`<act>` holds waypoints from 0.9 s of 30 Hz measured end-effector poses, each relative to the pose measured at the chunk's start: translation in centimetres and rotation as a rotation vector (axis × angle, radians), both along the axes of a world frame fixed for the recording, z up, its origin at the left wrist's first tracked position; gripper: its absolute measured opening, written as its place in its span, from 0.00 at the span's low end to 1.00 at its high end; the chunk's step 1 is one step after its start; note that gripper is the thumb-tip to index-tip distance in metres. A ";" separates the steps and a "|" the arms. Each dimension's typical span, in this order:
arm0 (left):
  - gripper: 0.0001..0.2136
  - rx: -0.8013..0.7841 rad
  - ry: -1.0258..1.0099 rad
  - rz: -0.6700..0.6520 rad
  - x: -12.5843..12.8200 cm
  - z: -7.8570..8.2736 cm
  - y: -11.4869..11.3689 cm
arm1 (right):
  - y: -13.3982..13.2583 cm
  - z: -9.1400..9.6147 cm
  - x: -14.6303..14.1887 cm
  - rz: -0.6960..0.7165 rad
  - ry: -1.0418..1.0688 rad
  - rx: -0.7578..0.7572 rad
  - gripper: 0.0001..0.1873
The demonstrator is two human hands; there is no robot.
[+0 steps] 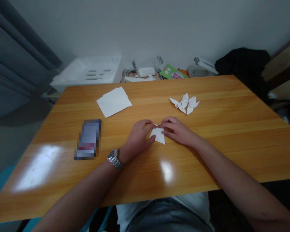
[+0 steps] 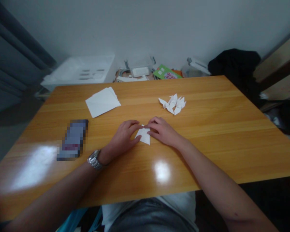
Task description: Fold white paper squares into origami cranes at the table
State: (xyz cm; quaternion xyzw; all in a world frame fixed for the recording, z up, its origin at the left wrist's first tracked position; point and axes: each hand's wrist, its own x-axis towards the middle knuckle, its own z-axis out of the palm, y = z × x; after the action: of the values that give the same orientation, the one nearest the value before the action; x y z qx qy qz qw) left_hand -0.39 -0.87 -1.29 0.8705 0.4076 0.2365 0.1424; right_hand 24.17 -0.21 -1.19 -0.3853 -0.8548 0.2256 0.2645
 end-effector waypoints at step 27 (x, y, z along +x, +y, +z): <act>0.17 0.010 0.052 -0.034 -1.0 -0.4 0.6 | 0.0 1.2 0.6 0.024 0.019 -0.081 0.03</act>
State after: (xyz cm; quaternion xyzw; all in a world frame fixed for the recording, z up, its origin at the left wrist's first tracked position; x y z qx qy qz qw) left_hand -1.35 -0.29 -1.66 0.8838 0.3951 0.2134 0.1316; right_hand 24.78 -0.20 -0.01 -0.3833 -0.8470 0.2667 0.2541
